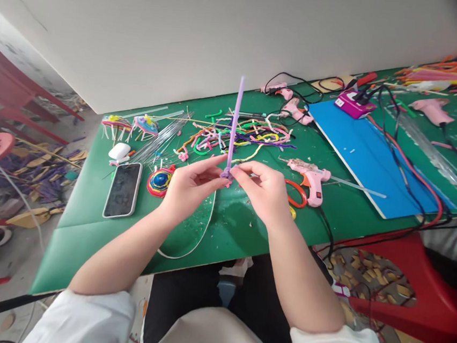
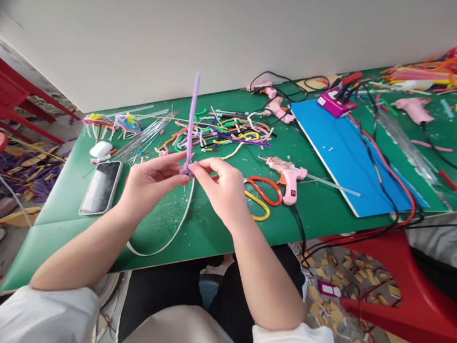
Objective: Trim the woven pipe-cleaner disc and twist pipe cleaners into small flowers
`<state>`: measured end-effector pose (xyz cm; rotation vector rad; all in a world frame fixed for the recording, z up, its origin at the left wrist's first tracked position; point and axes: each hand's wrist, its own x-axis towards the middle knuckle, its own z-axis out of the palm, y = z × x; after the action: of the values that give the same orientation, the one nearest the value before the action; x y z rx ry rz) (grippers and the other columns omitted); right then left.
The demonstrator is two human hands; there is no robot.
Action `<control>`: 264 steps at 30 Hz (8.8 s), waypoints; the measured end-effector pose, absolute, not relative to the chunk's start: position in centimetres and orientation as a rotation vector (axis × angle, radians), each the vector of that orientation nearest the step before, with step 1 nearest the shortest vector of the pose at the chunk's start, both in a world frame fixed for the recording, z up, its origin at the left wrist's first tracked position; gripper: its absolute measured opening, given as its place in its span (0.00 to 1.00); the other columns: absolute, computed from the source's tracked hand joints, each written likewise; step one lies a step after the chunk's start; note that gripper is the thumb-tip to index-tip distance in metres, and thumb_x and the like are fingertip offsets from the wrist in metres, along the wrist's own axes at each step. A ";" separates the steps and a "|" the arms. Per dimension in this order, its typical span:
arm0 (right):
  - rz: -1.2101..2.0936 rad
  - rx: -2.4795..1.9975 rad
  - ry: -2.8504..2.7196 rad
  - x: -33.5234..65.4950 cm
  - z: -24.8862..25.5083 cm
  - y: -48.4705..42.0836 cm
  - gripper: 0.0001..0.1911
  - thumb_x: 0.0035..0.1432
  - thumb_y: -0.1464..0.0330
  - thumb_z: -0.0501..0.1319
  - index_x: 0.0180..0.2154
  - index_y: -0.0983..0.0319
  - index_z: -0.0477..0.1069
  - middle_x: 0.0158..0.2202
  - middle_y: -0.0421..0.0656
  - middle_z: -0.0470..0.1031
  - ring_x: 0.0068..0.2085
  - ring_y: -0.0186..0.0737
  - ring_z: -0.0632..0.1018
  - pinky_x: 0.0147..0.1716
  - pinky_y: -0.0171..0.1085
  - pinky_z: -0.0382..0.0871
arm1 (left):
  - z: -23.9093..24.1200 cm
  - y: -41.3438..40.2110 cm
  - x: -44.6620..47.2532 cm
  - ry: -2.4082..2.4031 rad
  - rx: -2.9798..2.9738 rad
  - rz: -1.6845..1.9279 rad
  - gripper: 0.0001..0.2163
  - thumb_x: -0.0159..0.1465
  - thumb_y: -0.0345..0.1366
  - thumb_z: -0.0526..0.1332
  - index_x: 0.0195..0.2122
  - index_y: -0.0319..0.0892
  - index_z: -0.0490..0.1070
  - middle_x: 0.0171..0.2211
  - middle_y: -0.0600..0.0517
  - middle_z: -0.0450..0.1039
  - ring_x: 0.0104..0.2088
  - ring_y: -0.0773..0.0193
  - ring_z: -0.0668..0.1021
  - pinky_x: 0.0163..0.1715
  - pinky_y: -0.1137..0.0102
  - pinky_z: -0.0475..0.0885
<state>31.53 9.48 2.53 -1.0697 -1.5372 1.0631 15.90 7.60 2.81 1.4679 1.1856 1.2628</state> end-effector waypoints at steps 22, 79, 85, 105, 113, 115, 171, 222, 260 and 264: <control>1.336 -1.005 -1.127 30.2 0.7 9.8 0.14 0.48 0.56 0.64 0.29 0.60 0.77 0.24 0.40 0.75 0.27 0.33 0.74 0.28 0.35 0.69 | 1.4 7.7 16.1 1.423 2.366 1.602 0.06 0.56 0.30 0.64 0.36 0.42 0.76 0.33 0.51 0.79 0.33 0.65 0.80 0.34 0.72 0.75; 1.285 -0.929 -1.090 28.6 -0.8 10.0 0.12 0.52 0.58 0.62 0.32 0.60 0.72 0.31 0.40 0.77 0.34 0.35 0.77 0.37 0.38 0.73 | -0.1 8.5 16.8 1.284 1.530 1.478 0.06 0.57 0.37 0.64 0.31 0.40 0.73 0.28 0.53 0.75 0.28 0.70 0.77 0.30 0.75 0.74; 1.339 -0.974 -1.165 29.3 -0.8 10.7 0.14 0.48 0.57 0.64 0.28 0.61 0.74 0.26 0.39 0.75 0.29 0.34 0.75 0.32 0.37 0.71 | 0.6 9.0 16.4 1.204 1.380 1.406 0.10 0.58 0.42 0.62 0.33 0.40 0.74 0.27 0.52 0.75 0.26 0.70 0.76 0.26 0.75 0.73; 1.191 -1.030 -1.346 30.4 -0.3 10.8 0.11 0.51 0.60 0.63 0.31 0.61 0.76 0.28 0.39 0.76 0.31 0.35 0.76 0.35 0.38 0.71 | 0.9 9.3 15.9 1.311 1.321 1.238 0.10 0.53 0.41 0.66 0.29 0.39 0.75 0.23 0.52 0.74 0.25 0.69 0.76 0.24 0.76 0.71; 1.252 -0.948 -1.306 30.0 -1.4 11.2 0.09 0.52 0.62 0.62 0.32 0.60 0.74 0.29 0.39 0.76 0.31 0.34 0.75 0.34 0.37 0.72 | 0.6 9.2 16.1 1.192 1.262 1.283 0.07 0.56 0.38 0.64 0.29 0.38 0.74 0.23 0.54 0.74 0.24 0.72 0.74 0.27 0.76 0.72; 1.213 -0.964 -1.325 29.8 -1.5 11.0 0.09 0.53 0.62 0.61 0.32 0.61 0.74 0.30 0.40 0.76 0.31 0.34 0.75 0.33 0.36 0.72 | 0.6 9.1 16.0 1.210 1.269 1.279 0.07 0.56 0.38 0.65 0.29 0.39 0.73 0.24 0.54 0.74 0.25 0.71 0.75 0.27 0.76 0.72; 1.695 -1.371 -2.100 36.3 0.8 2.6 0.25 0.43 0.70 0.61 0.47 0.54 0.66 0.36 0.40 0.71 0.34 0.40 0.75 0.24 0.32 0.67 | 1.4 -0.3 12.9 1.017 0.983 1.364 0.04 0.53 0.36 0.67 0.27 0.42 0.76 0.23 0.54 0.75 0.23 0.71 0.76 0.25 0.76 0.73; 1.793 -1.388 -2.110 35.6 3.3 1.0 0.09 0.40 0.77 0.54 0.27 0.60 0.59 0.19 0.30 0.58 0.20 0.27 0.63 0.21 0.29 0.50 | 1.0 -2.6 13.9 1.084 2.058 1.937 0.09 0.56 0.20 0.58 0.35 0.38 0.70 0.28 0.51 0.76 0.31 0.66 0.77 0.28 0.71 0.75; 0.762 -1.262 -2.495 35.0 1.2 1.0 0.24 0.47 0.51 0.61 0.23 0.57 0.49 0.16 0.34 0.58 0.17 0.32 0.61 0.20 0.33 0.51 | 1.0 -1.8 15.0 1.125 2.022 1.834 0.11 0.53 0.18 0.62 0.34 0.39 0.70 0.28 0.52 0.75 0.30 0.69 0.77 0.31 0.74 0.74; 1.006 -1.337 -2.349 35.7 0.9 2.4 0.21 0.50 0.53 0.59 0.23 0.58 0.51 0.18 0.34 0.59 0.19 0.31 0.62 0.20 0.31 0.55 | -0.2 -0.4 15.6 1.090 1.756 1.825 0.11 0.55 0.20 0.61 0.35 0.41 0.71 0.29 0.53 0.75 0.29 0.68 0.77 0.30 0.72 0.73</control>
<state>35.73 2.36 0.87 -1.3367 -2.3493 1.0056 15.64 -0.39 -0.16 1.7559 1.0895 1.8250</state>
